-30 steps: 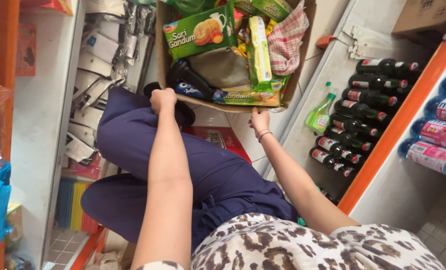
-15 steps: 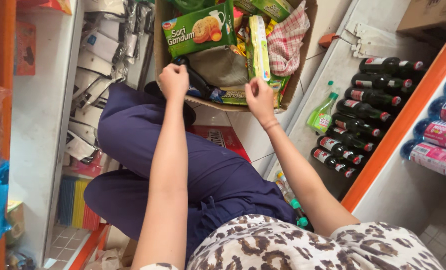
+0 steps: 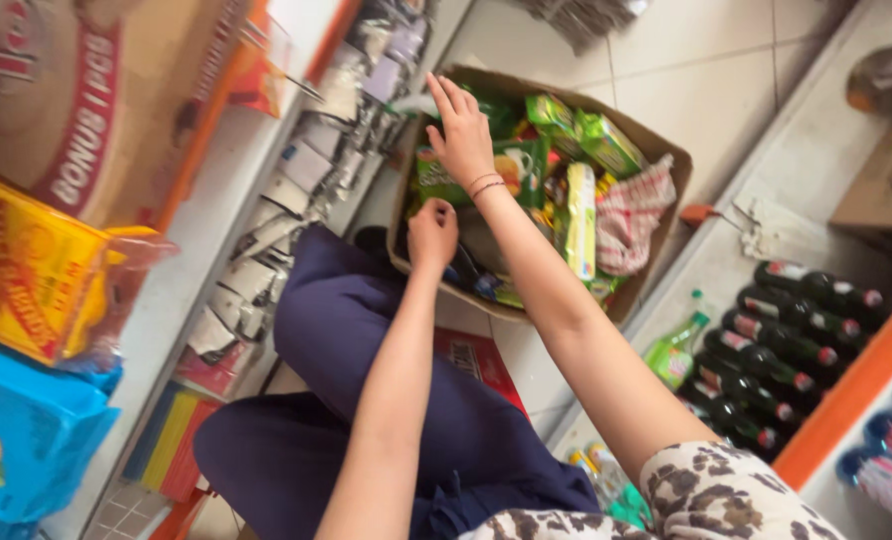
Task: The person sprays a cleaning solution and wipes down store shelves with a cloth before scanning snacks and placing them onto the shelves.
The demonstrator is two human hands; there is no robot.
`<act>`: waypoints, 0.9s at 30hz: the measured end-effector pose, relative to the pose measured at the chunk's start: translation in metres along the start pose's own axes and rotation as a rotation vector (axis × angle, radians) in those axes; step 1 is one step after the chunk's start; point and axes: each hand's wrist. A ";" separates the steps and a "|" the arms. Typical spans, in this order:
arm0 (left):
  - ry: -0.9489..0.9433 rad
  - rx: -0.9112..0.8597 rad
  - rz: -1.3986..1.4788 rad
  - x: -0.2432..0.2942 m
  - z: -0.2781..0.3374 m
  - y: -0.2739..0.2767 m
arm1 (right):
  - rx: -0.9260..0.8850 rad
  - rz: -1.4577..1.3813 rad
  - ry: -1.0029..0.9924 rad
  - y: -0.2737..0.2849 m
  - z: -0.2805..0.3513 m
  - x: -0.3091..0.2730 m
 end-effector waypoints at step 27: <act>-0.573 0.480 0.232 0.132 0.101 0.218 | -0.064 -0.845 0.219 0.179 0.150 -0.184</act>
Point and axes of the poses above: each hand's wrist, its own z-axis away from the middle knuckle, its own y-axis out of the back of the hand, x = y × z, and after that the axes turned 13 degrees about -y, right-handed
